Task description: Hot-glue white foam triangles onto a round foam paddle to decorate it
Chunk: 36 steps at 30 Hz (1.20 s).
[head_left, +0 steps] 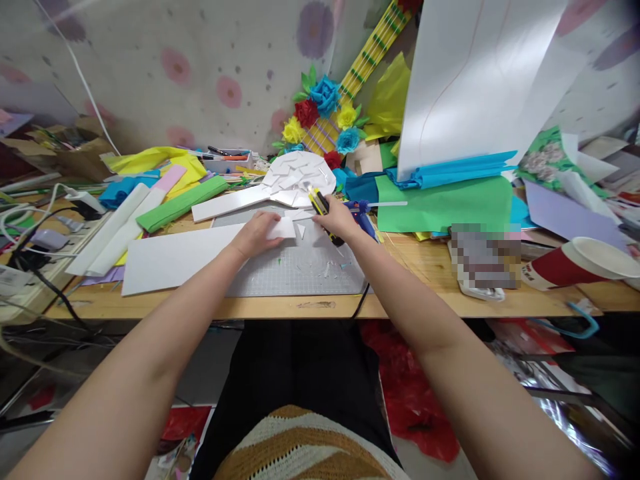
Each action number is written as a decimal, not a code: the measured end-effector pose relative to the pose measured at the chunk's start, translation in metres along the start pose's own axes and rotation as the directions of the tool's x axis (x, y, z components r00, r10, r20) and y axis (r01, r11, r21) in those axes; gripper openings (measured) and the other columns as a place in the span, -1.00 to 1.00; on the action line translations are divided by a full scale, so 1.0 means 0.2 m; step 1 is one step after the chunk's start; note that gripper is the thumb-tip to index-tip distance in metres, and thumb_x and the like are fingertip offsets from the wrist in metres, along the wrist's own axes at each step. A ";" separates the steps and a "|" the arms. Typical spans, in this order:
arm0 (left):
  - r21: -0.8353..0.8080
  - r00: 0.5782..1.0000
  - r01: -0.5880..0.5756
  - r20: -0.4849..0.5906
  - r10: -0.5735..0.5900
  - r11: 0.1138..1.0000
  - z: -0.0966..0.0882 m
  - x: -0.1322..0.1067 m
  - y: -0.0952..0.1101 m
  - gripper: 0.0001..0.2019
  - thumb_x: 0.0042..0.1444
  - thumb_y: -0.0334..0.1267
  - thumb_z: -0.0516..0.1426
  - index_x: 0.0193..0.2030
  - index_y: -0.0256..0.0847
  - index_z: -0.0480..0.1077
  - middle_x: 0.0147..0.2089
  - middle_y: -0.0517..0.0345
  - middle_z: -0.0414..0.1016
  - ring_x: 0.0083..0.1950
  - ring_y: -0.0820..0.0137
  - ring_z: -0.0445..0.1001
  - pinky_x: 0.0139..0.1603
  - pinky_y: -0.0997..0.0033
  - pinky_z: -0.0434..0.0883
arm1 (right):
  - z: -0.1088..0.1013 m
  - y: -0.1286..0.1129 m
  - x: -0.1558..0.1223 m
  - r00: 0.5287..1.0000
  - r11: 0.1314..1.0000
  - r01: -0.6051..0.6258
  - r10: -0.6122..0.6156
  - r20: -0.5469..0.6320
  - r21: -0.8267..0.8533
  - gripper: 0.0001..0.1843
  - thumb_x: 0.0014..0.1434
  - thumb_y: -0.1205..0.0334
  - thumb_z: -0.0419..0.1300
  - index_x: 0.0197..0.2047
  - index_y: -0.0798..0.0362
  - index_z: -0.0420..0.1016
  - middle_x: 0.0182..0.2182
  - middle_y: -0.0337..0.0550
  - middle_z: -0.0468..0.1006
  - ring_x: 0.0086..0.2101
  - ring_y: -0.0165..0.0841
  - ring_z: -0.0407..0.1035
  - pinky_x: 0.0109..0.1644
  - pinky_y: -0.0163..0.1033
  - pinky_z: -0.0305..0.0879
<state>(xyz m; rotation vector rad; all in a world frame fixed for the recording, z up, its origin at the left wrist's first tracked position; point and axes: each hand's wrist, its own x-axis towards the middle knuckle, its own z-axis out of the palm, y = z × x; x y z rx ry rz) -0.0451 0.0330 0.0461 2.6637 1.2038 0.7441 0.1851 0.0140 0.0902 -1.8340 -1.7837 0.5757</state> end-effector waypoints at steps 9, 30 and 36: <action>-0.013 0.986 -0.020 0.166 0.022 1.000 0.07 -0.02 0.13 -0.24 -0.01 -0.05 0.28 0.30 -0.25 0.15 0.32 -0.18 0.26 0.32 0.12 0.25 0.32 0.10 0.19 | 0.00 -0.05 -0.03 0.995 0.942 0.041 -0.068 -0.071 -0.332 -0.53 0.28 0.11 0.05 0.20 0.12 0.27 0.13 0.14 0.42 0.08 -0.09 0.35 0.04 -0.08 0.28; 0.142 0.948 0.272 0.130 -0.291 0.952 -0.03 -0.21 -0.02 -0.57 0.18 -0.04 0.08 0.14 -0.13 0.45 0.27 0.04 0.35 0.30 0.18 0.28 0.33 0.21 0.23 | 0.15 -0.26 -0.05 0.891 0.734 0.405 -0.182 0.416 -0.545 -0.50 0.31 0.17 -0.07 0.29 -0.08 0.27 0.09 0.06 0.50 0.02 -0.10 0.43 -0.07 -0.12 0.29; 0.106 0.929 0.340 0.113 -0.351 0.934 -0.02 -0.21 -0.03 -0.57 0.13 -0.01 0.13 0.10 -0.10 0.48 0.25 0.08 0.37 0.28 0.20 0.30 0.33 0.24 0.23 | 0.11 -0.24 -0.08 0.871 0.716 0.427 -0.164 0.462 -0.552 -0.47 0.31 0.18 -0.04 0.34 -0.09 0.20 0.16 0.05 0.44 0.06 -0.08 0.40 -0.08 -0.14 0.28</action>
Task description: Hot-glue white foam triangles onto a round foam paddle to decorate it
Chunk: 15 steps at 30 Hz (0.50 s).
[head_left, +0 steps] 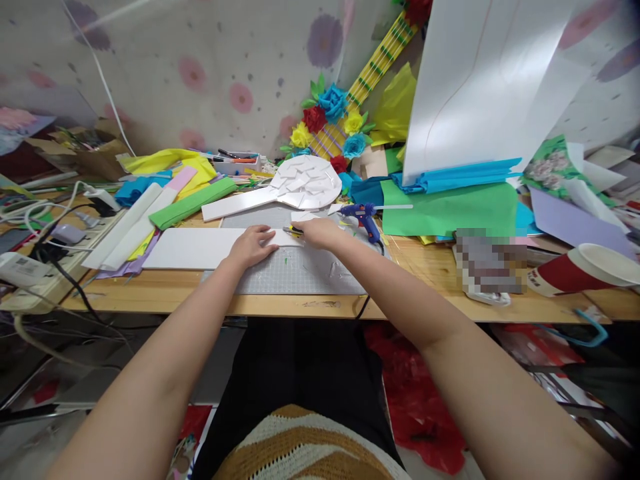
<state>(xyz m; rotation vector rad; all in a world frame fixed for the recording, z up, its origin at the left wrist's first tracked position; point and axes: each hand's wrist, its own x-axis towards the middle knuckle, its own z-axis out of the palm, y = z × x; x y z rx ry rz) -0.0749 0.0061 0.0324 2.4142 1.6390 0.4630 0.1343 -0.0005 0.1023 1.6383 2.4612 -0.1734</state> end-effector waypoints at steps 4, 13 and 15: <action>-0.011 1.000 0.005 -0.027 -0.006 1.000 0.01 0.01 -0.01 -0.58 0.11 -0.02 0.16 0.07 -0.10 0.50 0.23 0.08 0.40 0.27 0.20 0.31 0.32 0.22 0.24 | 0.02 0.05 -0.10 1.000 1.000 -0.015 0.015 0.013 -0.005 -0.45 0.33 0.12 -0.06 0.37 -0.11 0.15 0.13 0.06 0.47 0.02 -0.07 0.42 -0.10 -0.14 0.27; 0.009 0.998 -0.037 -0.051 0.037 0.999 0.03 0.01 -0.02 -0.59 0.11 -0.05 0.16 0.07 -0.15 0.49 0.20 0.03 0.41 0.27 0.19 0.31 0.31 0.20 0.25 | 0.08 0.18 -0.32 0.997 0.998 -0.058 0.060 0.041 -0.030 -0.44 0.33 0.09 -0.05 0.38 -0.17 0.12 0.06 0.06 0.52 -0.04 -0.07 0.44 -0.15 -0.17 0.25; 0.020 0.996 -0.069 -0.059 0.070 0.997 0.03 0.01 -0.03 -0.60 0.12 -0.05 0.15 0.06 -0.14 0.49 0.20 0.01 0.41 0.26 0.17 0.31 0.30 0.15 0.26 | 0.07 0.22 -0.34 0.996 0.997 -0.076 0.076 0.046 -0.012 -0.45 0.33 0.06 -0.05 0.37 -0.22 0.13 0.09 0.01 0.50 -0.01 -0.07 0.42 -0.12 -0.16 0.25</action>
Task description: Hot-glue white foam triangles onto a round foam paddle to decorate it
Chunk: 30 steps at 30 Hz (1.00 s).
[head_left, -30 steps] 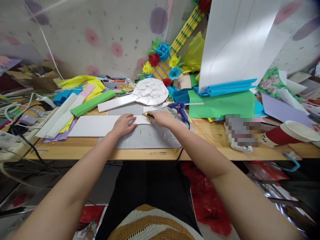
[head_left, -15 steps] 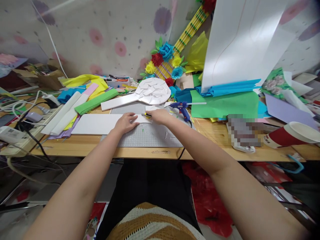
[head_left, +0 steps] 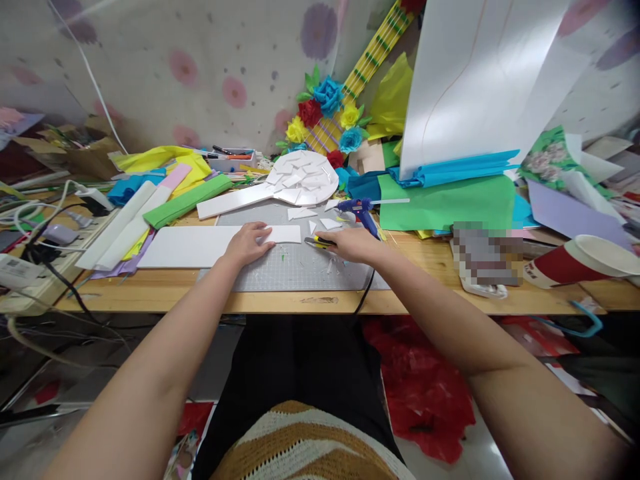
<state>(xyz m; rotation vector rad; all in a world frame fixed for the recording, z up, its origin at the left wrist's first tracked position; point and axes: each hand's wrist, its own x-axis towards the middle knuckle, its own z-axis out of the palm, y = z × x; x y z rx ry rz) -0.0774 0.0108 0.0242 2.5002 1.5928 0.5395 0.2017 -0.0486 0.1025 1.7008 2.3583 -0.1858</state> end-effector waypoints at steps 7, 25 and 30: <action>0.006 0.965 -0.233 -0.124 0.232 0.972 0.00 0.01 -0.02 -0.59 0.12 -0.04 0.12 0.04 -0.20 0.46 0.12 -0.12 0.41 0.17 0.12 0.35 0.22 0.04 0.31 | 0.07 0.02 0.10 0.960 0.967 -0.241 0.250 -0.127 0.083 -0.39 0.37 0.13 -0.17 0.45 -0.13 -0.13 0.17 0.18 0.33 0.05 -0.06 0.33 -0.04 -0.09 0.25; 0.045 0.941 -0.332 -0.058 0.334 0.942 -0.13 0.03 0.13 -0.53 0.14 -0.06 0.08 0.16 -0.16 0.36 0.20 -0.16 0.30 0.27 0.09 0.21 0.29 -0.02 0.19 | -0.05 -0.15 0.40 0.971 0.760 0.206 -0.083 -0.222 0.616 -0.58 0.36 0.24 -0.13 0.09 0.16 0.46 0.05 -0.06 0.52 -0.01 -0.35 0.36 0.06 -0.30 0.21; 0.065 0.951 -0.303 -0.042 0.306 0.951 -0.08 0.00 0.07 -0.57 0.15 -0.08 0.07 0.12 -0.21 0.40 0.16 -0.18 0.32 0.21 0.10 0.26 0.24 0.04 0.26 | -0.06 -0.11 0.46 0.949 0.930 0.080 0.039 -0.313 0.359 -0.60 0.34 0.28 -0.10 0.02 0.18 0.51 -0.01 0.05 0.53 0.02 -0.25 0.33 0.11 -0.23 0.15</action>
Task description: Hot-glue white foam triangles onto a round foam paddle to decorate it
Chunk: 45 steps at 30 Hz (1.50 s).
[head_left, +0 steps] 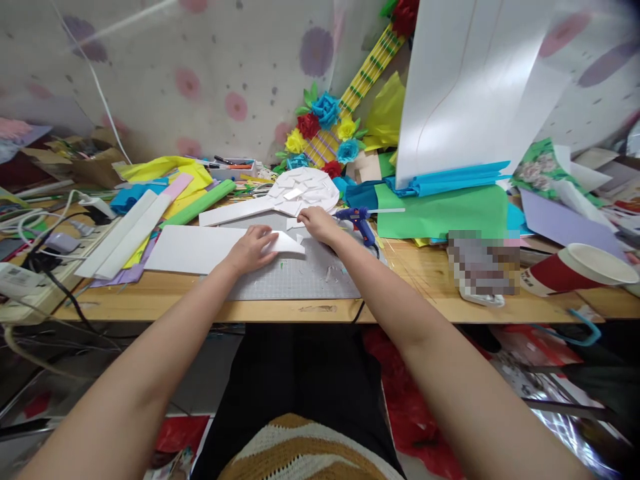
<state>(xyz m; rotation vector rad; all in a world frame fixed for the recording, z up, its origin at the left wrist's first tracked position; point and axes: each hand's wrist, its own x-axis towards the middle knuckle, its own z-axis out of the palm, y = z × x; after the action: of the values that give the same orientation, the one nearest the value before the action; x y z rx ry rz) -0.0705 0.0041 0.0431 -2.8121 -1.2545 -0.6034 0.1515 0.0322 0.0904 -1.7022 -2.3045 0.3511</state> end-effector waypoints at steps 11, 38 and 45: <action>0.050 0.924 0.378 0.037 -0.380 0.924 0.11 0.09 0.12 -0.62 0.18 -0.06 0.07 0.06 -0.15 0.46 0.13 -0.11 0.41 0.18 0.06 0.32 0.21 0.03 0.29 | -0.06 0.05 -0.19 0.962 0.920 -0.219 0.259 0.084 -0.325 -0.39 0.24 0.20 0.10 0.31 0.23 0.16 0.17 0.31 0.32 0.13 -0.01 0.27 0.11 -0.06 0.23; 0.099 0.881 0.470 0.012 -0.474 0.877 0.09 -0.04 0.11 -0.49 0.15 0.06 0.07 0.11 -0.25 0.38 0.26 -0.18 0.33 0.29 0.06 0.24 0.34 0.04 0.12 | -0.01 -0.34 -0.12 0.955 0.959 -0.036 0.116 0.273 -0.282 -0.55 0.26 0.40 -0.06 0.20 0.32 0.28 0.12 0.29 0.43 0.10 -0.16 0.38 0.05 -0.20 0.29; 0.132 0.852 0.512 0.048 -0.522 0.849 0.07 -0.03 0.16 -0.49 0.15 0.07 0.05 0.11 -0.24 0.39 0.28 -0.21 0.31 0.34 -0.03 0.18 0.33 -0.15 0.06 | -0.02 -0.33 -0.18 0.956 0.959 -0.039 0.118 0.269 -0.281 -0.53 0.31 0.39 -0.13 0.23 0.32 0.25 0.14 0.30 0.41 0.11 -0.14 0.37 0.07 -0.17 0.28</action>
<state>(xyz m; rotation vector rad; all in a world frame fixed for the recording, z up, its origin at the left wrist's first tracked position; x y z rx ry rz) -0.0464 -0.0196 0.0335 -2.4138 -2.0183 -0.3977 0.1033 -0.0216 0.1149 -1.9949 -2.5951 0.3227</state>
